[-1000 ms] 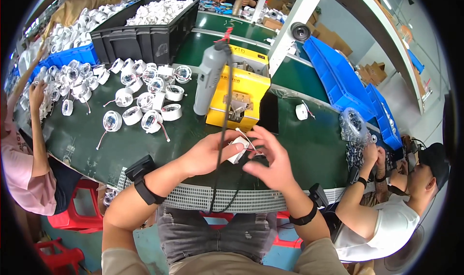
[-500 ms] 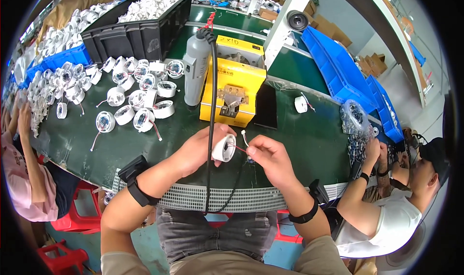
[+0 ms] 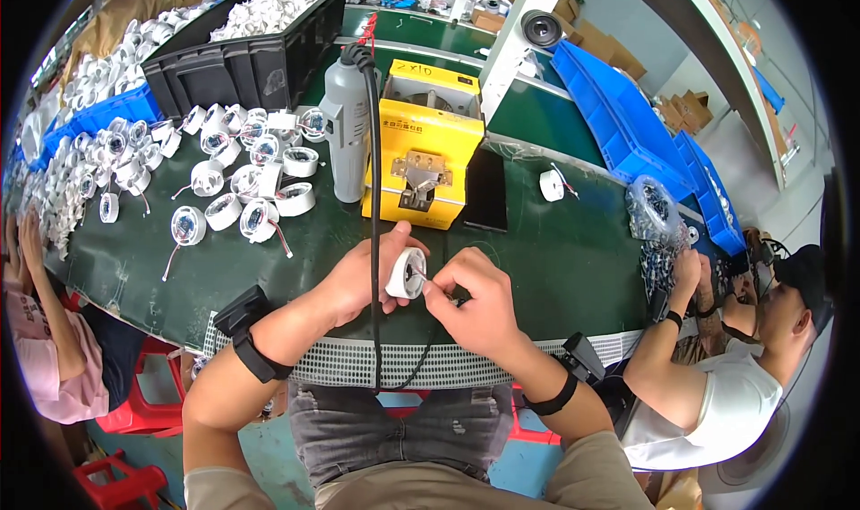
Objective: Assembling electronic components using an electric screwdriver on a production line.
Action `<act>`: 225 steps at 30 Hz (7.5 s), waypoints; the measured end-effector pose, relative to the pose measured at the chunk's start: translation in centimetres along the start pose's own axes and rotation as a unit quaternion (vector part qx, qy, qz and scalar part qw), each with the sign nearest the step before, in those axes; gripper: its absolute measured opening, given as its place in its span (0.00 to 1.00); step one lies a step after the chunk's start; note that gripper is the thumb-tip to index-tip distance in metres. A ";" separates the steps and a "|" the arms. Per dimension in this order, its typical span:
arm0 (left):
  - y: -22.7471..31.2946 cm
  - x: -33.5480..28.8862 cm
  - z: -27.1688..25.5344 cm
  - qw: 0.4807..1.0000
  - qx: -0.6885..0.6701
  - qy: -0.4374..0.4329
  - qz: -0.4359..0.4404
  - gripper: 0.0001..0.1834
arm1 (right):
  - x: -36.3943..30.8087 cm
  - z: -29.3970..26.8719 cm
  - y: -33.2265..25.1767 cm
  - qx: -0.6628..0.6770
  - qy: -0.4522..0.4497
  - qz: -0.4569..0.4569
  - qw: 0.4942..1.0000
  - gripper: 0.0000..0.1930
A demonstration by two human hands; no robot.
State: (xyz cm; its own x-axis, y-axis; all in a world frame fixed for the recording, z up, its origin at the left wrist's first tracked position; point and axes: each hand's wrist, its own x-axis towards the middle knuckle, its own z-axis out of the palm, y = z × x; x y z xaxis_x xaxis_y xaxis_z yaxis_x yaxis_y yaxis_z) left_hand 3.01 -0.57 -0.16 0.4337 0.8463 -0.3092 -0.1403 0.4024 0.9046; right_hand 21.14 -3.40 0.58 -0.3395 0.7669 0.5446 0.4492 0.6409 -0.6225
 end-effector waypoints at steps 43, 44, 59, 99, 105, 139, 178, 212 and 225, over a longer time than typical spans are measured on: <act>-1.0 0.2 0.3 0.987 0.011 -0.059 0.150 0.24 | 2.8 -0.1 1.4 -0.030 0.061 0.011 0.998 0.07; -1.0 0.4 0.1 0.989 0.023 -0.029 0.142 0.22 | 3.4 0.2 0.9 -0.045 0.104 -0.001 0.994 0.15; -0.6 1.1 -0.7 0.997 0.000 0.071 0.016 0.20 | 13.4 3.0 -0.5 0.251 0.310 -0.040 0.916 0.24; -0.5 1.1 -0.9 0.996 0.001 0.078 0.036 0.19 | 8.0 5.5 -1.4 0.324 0.213 0.059 0.920 0.20; -0.7 1.2 -0.6 0.992 -0.004 0.115 0.050 0.15 | 7.6 5.5 -0.7 0.339 0.180 0.041 0.923 0.20; -0.6 -0.9 0.4 0.954 -0.117 -0.274 0.029 0.27 | -0.1 -1.7 -0.7 -0.101 0.030 -0.263 0.959 0.28; -0.9 0.4 -0.5 0.968 -0.214 -0.057 0.117 0.18 | 1.5 -0.8 1.3 0.055 0.030 0.093 0.994 0.08; -0.8 -0.8 1.0 0.955 -0.142 -0.154 0.212 0.33 | 0.7 1.1 1.8 0.377 0.019 0.176 0.909 0.23; -0.4 0.4 -0.4 0.990 -0.007 -0.045 0.132 0.19 | 5.2 0.9 1.7 -0.010 0.135 -0.022 0.991 0.31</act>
State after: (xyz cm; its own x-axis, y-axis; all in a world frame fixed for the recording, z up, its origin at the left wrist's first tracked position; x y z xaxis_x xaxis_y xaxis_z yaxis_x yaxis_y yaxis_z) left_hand 2.84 -0.25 -0.76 0.4572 0.8887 -0.0350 -0.2711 0.1767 0.9462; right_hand 19.38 1.70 1.84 -0.1268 0.6997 0.7031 0.4566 0.6704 -0.5848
